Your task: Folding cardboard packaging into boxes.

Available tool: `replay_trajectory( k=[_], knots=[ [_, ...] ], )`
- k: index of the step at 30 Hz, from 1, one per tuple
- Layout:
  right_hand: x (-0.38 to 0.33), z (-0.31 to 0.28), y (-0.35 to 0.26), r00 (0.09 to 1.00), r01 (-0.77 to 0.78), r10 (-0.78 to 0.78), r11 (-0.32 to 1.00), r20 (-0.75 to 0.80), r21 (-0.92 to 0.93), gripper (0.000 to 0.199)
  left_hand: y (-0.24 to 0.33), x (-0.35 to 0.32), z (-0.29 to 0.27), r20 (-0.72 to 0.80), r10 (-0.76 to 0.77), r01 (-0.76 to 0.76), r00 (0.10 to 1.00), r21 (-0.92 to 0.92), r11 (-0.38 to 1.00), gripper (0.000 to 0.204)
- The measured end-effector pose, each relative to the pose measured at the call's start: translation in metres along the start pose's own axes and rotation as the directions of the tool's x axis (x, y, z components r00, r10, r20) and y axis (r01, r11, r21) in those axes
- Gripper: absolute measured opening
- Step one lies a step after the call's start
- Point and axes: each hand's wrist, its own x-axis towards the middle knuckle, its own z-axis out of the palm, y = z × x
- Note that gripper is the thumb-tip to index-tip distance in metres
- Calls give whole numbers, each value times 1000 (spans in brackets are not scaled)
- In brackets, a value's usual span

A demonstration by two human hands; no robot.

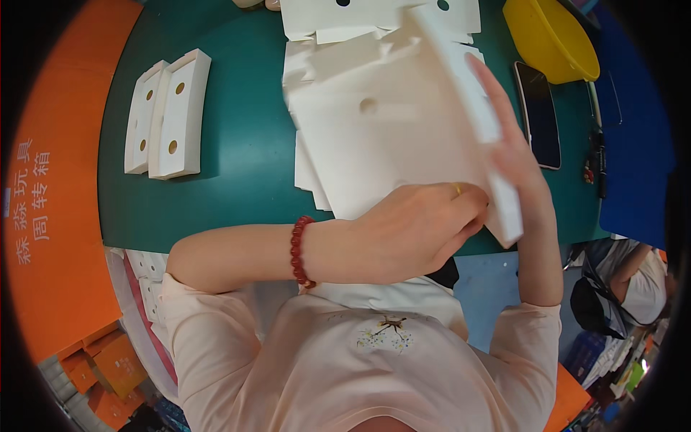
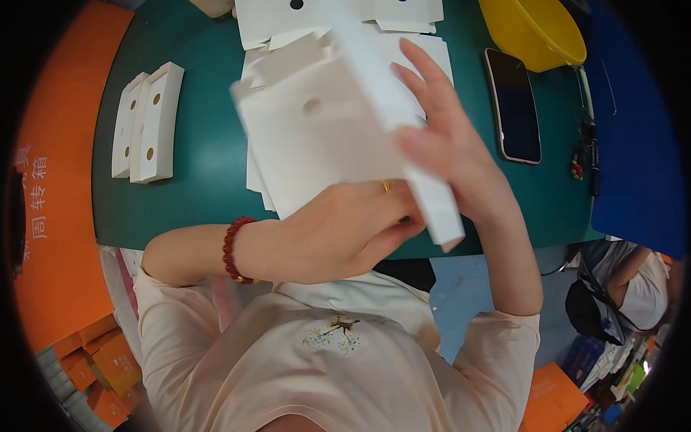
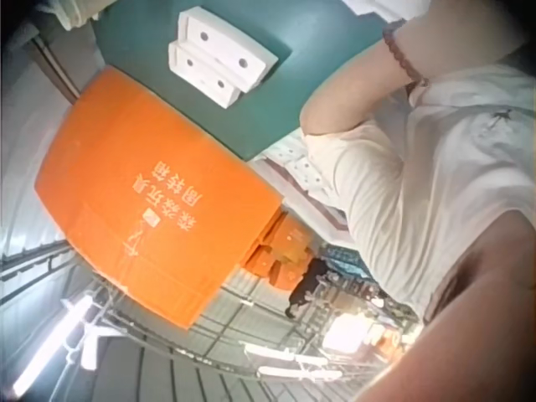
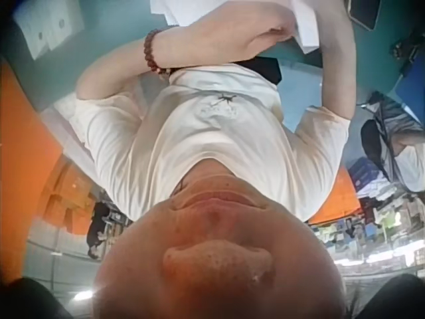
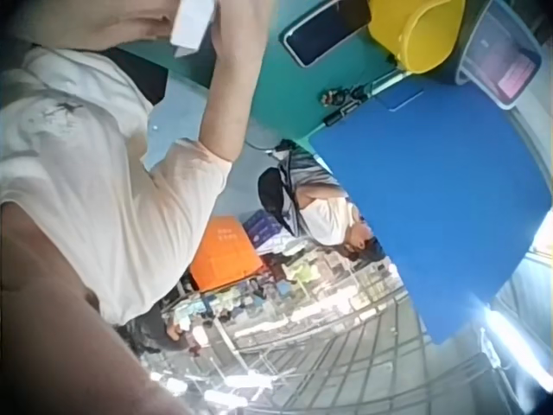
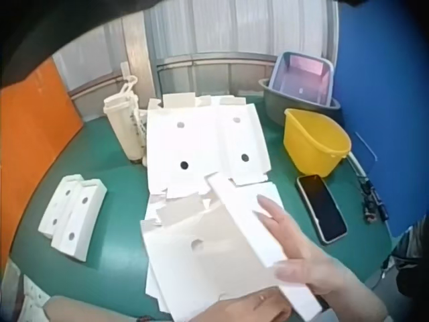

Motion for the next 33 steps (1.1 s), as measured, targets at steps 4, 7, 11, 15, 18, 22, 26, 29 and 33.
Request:
replay_trajectory(
  k=[4, 7, 11, 15, 18, 22, 26, 29, 33],
  knots=[
    [0, 21, -15, 994, -55, 26, 959, -107, -277, 103, 9, -13, -46, 388, -18, 25, 921, -12, 1000, 14],
    [7, 11, -22, 998, 55, -53, 781, 22, -622, 100, 14, -30, -81, 384, 36, -120, 923, 197, 973, 36],
    [19, 6, -17, 977, 189, -55, 669, 206, -719, 93, -1, -46, -80, 292, -8, -222, 957, 746, 628, 31],
    [21, 15, -15, 972, 219, -54, 578, 231, -786, 85, -20, -53, -71, 272, 146, -308, 951, 818, 486, 33],
    [15, 23, -9, 961, 274, -106, 276, 254, -921, 83, -24, -57, -70, 216, 255, -323, 943, 781, 534, 31],
    [9, 27, -12, 925, 373, -142, 176, 352, -911, 82, -19, -54, -65, 116, 256, -258, 960, 725, 639, 36],
    [8, 28, -18, 905, 419, -150, 146, 398, -896, 72, -22, -48, -60, 60, 182, -173, 981, 689, 704, 42],
    [10, 36, -35, 931, 355, -22, 299, 366, -886, 54, -28, -50, -58, 57, 158, -156, 986, 654, 740, 38],
    [9, 32, -44, 938, 197, 170, 452, 301, -870, 64, -22, -47, -58, 27, 126, -118, 992, 594, 796, 48]
  ],
)
